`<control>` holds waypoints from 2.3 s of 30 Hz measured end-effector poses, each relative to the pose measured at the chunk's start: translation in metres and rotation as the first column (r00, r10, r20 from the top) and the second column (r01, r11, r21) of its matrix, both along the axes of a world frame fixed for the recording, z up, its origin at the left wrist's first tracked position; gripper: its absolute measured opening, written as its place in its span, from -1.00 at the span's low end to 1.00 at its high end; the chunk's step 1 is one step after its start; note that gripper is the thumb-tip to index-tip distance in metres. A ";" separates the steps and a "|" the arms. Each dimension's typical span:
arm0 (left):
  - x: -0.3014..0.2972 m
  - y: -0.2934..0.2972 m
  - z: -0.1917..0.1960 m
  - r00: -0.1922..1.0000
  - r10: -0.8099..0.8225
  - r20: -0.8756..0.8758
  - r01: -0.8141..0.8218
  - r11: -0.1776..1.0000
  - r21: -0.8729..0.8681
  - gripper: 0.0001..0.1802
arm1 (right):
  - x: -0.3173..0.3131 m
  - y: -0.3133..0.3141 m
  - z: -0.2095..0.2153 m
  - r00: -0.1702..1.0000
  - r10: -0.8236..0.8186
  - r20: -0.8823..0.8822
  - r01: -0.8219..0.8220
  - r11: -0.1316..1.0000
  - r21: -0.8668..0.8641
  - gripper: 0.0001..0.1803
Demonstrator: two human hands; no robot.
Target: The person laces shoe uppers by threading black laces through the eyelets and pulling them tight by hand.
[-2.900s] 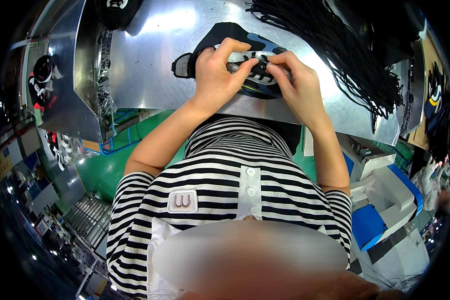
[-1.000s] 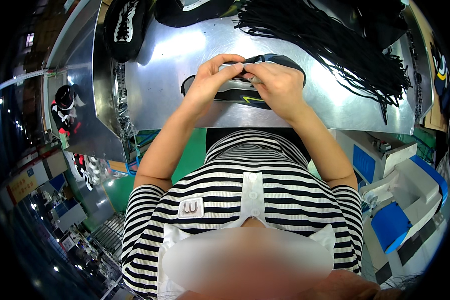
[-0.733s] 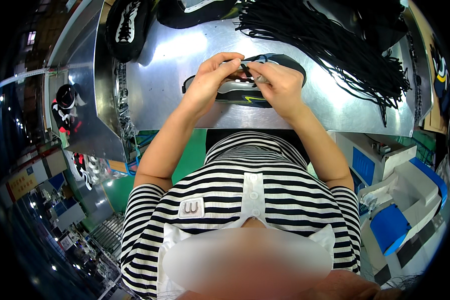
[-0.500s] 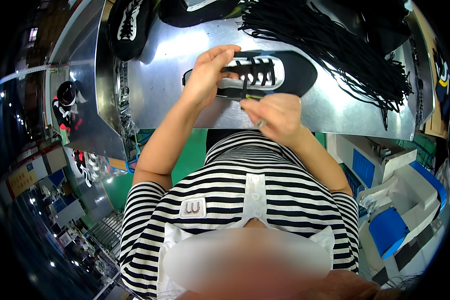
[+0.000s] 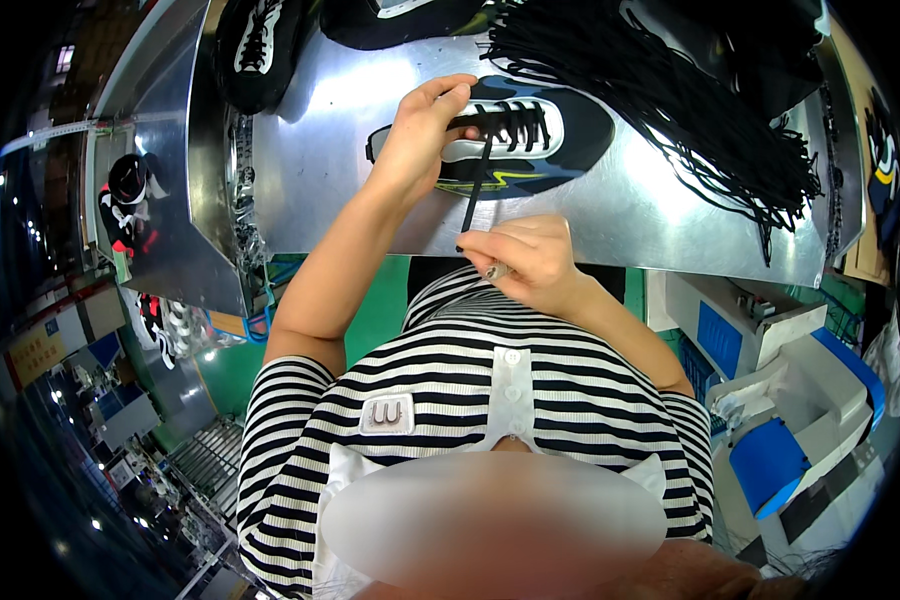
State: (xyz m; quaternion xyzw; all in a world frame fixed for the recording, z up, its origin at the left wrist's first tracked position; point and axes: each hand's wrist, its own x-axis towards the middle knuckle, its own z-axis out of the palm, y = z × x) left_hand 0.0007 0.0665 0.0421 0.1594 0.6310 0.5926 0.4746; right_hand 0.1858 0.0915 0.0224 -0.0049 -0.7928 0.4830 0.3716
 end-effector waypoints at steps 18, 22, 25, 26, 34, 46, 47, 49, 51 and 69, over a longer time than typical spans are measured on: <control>0.016 -0.056 0.021 0.448 -0.390 -0.805 0.368 0.900 -0.232 -0.56 | 0.011 0.029 -0.007 0.792 -0.045 0.609 0.425 0.758 -0.495 -0.80; 0.020 -0.057 0.008 0.441 -0.291 -0.849 0.379 0.918 -0.118 -0.74 | -0.009 0.021 -0.016 0.822 -0.162 0.546 0.415 0.827 -0.379 -0.82; 0.015 -0.055 0.011 0.473 -0.353 -0.807 0.362 0.913 -0.187 -0.74 | -0.012 0.021 -0.014 0.860 -0.088 0.503 0.391 0.746 -0.538 -0.85; 0.010 -0.056 0.004 0.451 -0.362 -0.816 0.372 0.907 -0.197 -0.72 | -0.013 0.021 -0.018 0.911 -0.089 0.402 0.348 0.687 -0.637 -0.87; 0.015 -0.048 0.007 0.485 -0.302 -0.821 0.423 0.903 -0.082 -0.70 | -0.024 0.036 -0.009 0.948 -0.101 0.301 0.302 0.581 -0.756 -0.90; 0.018 -0.045 0.003 0.530 -0.358 -0.769 0.374 0.912 -0.166 -0.73 | -0.016 0.035 -0.005 0.901 -0.081 0.425 0.368 0.661 -0.654 -0.84; 0.017 -0.044 0.004 0.537 -0.353 -0.766 0.381 0.912 -0.153 -0.72 | -0.017 0.036 -0.004 0.904 -0.058 0.424 0.360 0.639 -0.680 -0.86; 0.016 -0.045 0.006 0.533 -0.363 -0.765 0.403 0.903 -0.147 -0.71 | -0.019 0.036 -0.004 0.923 -0.045 0.382 0.327 0.613 -0.719 -0.88; 0.012 -0.046 0.007 0.512 -0.387 -0.767 0.432 0.888 -0.160 -0.70 | -0.019 0.037 -0.007 0.937 -0.045 0.347 0.303 0.597 -0.742 -0.89; 0.020 -0.046 0.002 0.445 -0.319 -0.837 0.347 0.923 -0.167 -0.72 | 0.013 0.023 0.003 0.817 -0.122 0.563 0.363 0.868 -0.339 -0.83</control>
